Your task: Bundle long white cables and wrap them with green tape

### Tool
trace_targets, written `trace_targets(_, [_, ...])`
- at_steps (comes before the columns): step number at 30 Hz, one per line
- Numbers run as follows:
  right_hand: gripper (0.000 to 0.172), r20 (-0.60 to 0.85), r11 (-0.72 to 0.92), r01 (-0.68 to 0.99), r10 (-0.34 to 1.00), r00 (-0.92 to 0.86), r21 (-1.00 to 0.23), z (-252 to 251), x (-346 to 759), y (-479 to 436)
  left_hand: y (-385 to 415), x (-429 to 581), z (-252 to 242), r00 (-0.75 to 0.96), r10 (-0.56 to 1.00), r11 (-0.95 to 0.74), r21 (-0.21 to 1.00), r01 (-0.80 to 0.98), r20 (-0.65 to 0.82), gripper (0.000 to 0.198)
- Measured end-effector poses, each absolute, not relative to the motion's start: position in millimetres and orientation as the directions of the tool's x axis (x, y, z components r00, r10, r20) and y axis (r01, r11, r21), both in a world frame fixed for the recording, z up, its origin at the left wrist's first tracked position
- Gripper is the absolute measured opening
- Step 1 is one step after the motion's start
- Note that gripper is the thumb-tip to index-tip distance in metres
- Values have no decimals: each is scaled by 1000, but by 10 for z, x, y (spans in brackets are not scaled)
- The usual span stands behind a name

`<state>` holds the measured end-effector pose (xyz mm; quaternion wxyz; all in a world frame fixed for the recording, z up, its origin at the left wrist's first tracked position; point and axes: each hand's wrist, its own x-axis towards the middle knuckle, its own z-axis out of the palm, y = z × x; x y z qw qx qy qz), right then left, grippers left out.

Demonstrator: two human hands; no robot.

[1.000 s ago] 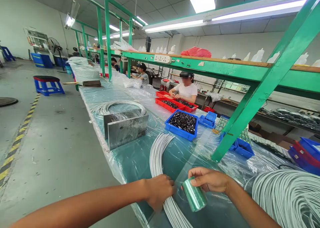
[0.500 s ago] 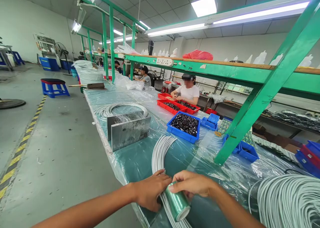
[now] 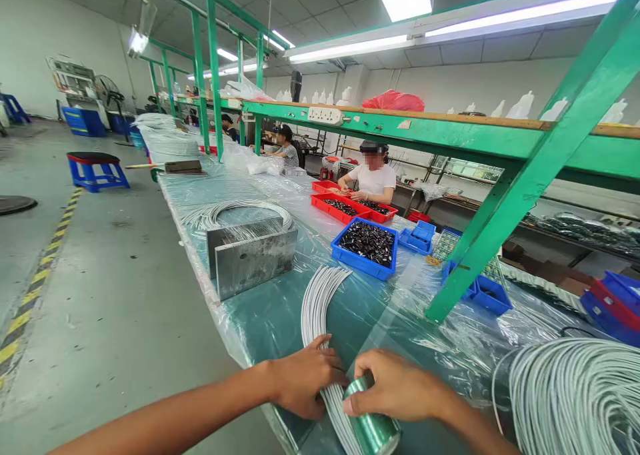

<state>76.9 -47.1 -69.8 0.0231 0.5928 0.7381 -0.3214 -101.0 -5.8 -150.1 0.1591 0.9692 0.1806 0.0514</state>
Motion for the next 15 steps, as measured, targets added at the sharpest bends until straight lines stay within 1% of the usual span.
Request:
trace_targets(3, [30,-412,104,897,861,-298,-430,-712,765,-474,-73,-976,-1480,938,347,-891,315,326,11,36])
trace_targets(7, [32,-365,113,894,885,-289,-434,-829,711,-629,-55,-893,-1482,958,284,-913,292,285,-46,40])
trace_targets(9, [29,-337,88,889,905,-260,-449,-868,692,-723,-39,-840,-1493,970,231,-931,273,243,-74,38])
trace_targets(11, [28,-315,72,886,919,-238,-458,-895,666,-798,-23,-792,-1499,980,184,-942,271,197,-72,35])
trace_targets(13, [34,-298,95,904,925,-235,-417,-951,621,-856,-12,-760,-1494,986,157,-940,299,167,-59,38])
trace_targets(14, [40,-277,120,920,932,-234,-372,-1007,593,-885,-9,-752,-1486,987,152,-934,321,161,-53,42])
trace_targets(15, [45,-227,149,940,948,-224,-307,-1086,564,-916,-9,-750,-1475,988,148,-925,346,156,-48,50])
